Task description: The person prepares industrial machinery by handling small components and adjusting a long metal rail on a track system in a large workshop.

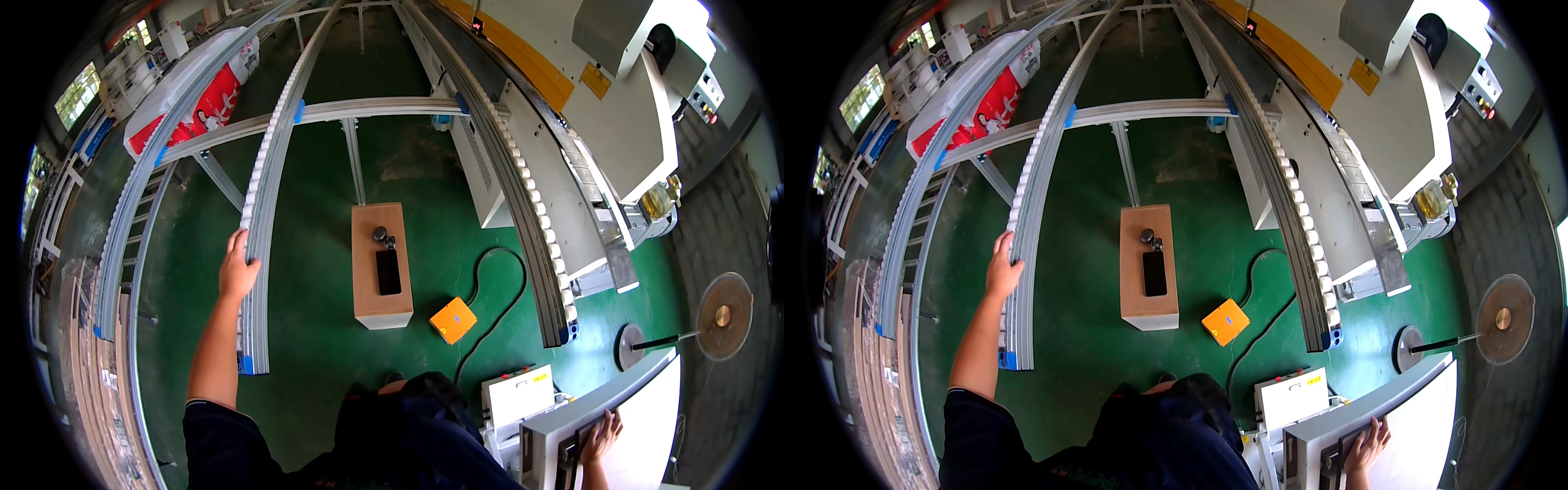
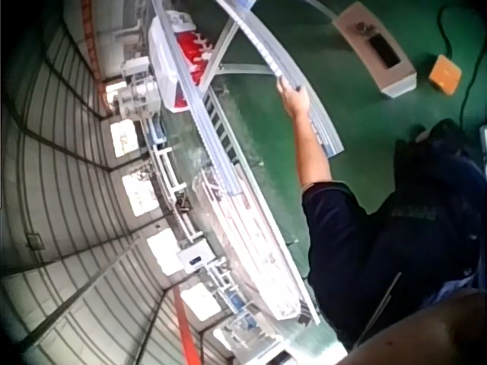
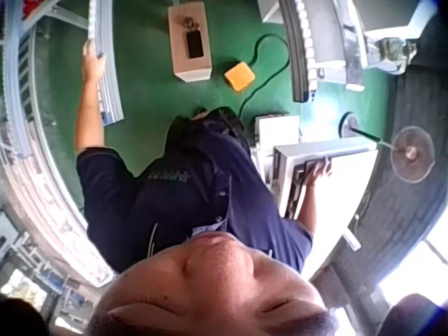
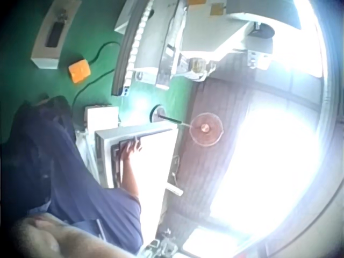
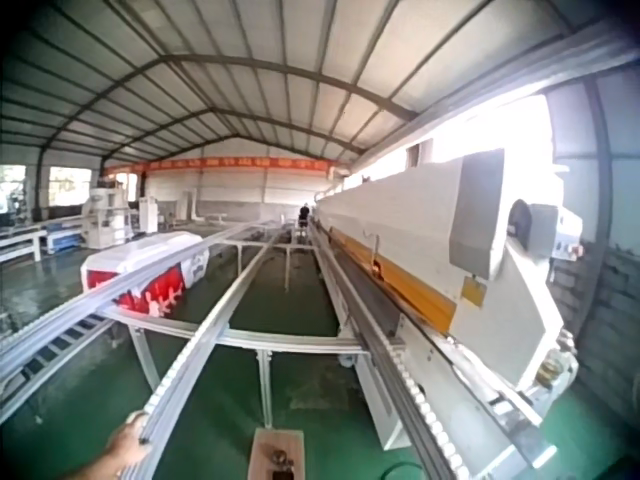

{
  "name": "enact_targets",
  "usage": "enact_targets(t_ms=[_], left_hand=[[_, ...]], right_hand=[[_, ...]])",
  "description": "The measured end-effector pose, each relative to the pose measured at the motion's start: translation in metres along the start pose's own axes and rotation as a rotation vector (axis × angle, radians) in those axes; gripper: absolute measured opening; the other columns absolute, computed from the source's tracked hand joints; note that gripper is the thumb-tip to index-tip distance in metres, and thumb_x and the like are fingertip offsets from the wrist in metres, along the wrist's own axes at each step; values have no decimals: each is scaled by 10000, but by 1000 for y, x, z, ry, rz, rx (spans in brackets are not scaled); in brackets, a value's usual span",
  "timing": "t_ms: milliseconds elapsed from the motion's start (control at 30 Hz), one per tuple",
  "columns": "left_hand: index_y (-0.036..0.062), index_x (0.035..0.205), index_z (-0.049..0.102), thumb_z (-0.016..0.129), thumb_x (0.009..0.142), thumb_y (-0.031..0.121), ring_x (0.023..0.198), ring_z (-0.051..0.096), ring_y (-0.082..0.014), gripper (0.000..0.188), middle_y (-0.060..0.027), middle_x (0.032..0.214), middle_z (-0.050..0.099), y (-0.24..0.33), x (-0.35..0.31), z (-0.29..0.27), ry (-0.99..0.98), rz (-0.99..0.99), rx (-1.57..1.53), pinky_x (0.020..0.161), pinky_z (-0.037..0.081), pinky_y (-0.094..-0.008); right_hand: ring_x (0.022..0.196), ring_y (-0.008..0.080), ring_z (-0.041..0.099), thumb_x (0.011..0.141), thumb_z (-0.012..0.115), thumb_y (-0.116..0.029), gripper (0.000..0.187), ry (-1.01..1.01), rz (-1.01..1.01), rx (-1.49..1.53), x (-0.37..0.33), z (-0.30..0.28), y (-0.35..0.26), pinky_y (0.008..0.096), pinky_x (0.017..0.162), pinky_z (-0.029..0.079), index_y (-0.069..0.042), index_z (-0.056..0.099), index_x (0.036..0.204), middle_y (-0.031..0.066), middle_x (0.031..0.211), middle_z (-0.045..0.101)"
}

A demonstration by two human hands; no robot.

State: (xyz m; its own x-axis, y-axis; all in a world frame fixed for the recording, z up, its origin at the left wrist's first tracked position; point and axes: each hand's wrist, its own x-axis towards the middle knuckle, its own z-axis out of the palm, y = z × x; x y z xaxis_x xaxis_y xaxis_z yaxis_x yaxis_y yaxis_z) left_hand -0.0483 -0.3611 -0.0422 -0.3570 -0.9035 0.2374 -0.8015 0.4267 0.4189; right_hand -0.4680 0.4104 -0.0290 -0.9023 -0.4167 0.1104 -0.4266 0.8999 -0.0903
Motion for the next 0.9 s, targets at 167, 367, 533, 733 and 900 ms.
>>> enact_targets(t_ms=[167, 367, 533, 733, 900], left_hand=[[136, 1433, 445, 652, 810, 100, 1261, 544, -334, 657, -25, 1508, 426, -6, 5, 1, 3, 16, 2, 1006, 486, -404], [147, 1426, 449, 648, 817, 97, 1263, 538, -335, 643, -31, 1498, 433, -10, 10, 5, 8, 38, -2, 1007, 481, -413], [143, 1426, 449, 648, 814, 98, 1263, 540, -333, 645, -26, 1497, 433, -3, 10, 2, -6, 5, 2, 1000, 485, -416], [130, 1413, 453, 646, 794, 140, 1225, 565, -351, 649, -45, 1492, 430, 5, 4, 6, -1, 11, 36, 962, 514, -429], [142, 1422, 446, 659, 802, 154, 1178, 595, -331, 656, 8, 1504, 421, 15, 2, -1, 12, -43, 28, 946, 518, -432]], right_hand=[[1309, 425, 391, 902, 460, -254, 451, 9, 30, 20, 2, -5, -11, 511, 1141, 265, -35, 558, 1284, 225, 1464, 424], [1314, 411, 396, 874, 485, -203, 443, 18, 35, 9, 4, -1, -8, 503, 1145, 268, -59, 567, 1285, 205, 1468, 428], [1311, 415, 390, 874, 484, -201, 451, 26, 25, 16, 3, 4, -2, 500, 1141, 277, -73, 562, 1299, 205, 1460, 428], [1319, 431, 386, 907, 494, -251, 452, 33, 11, 25, 1, 11, 20, 516, 1140, 275, -38, 562, 1301, 226, 1463, 436], [1323, 444, 386, 947, 417, -385, 528, 51, -16, -14, 0, 14, 24, 528, 1142, 266, -19, 550, 1303, 237, 1459, 435]])
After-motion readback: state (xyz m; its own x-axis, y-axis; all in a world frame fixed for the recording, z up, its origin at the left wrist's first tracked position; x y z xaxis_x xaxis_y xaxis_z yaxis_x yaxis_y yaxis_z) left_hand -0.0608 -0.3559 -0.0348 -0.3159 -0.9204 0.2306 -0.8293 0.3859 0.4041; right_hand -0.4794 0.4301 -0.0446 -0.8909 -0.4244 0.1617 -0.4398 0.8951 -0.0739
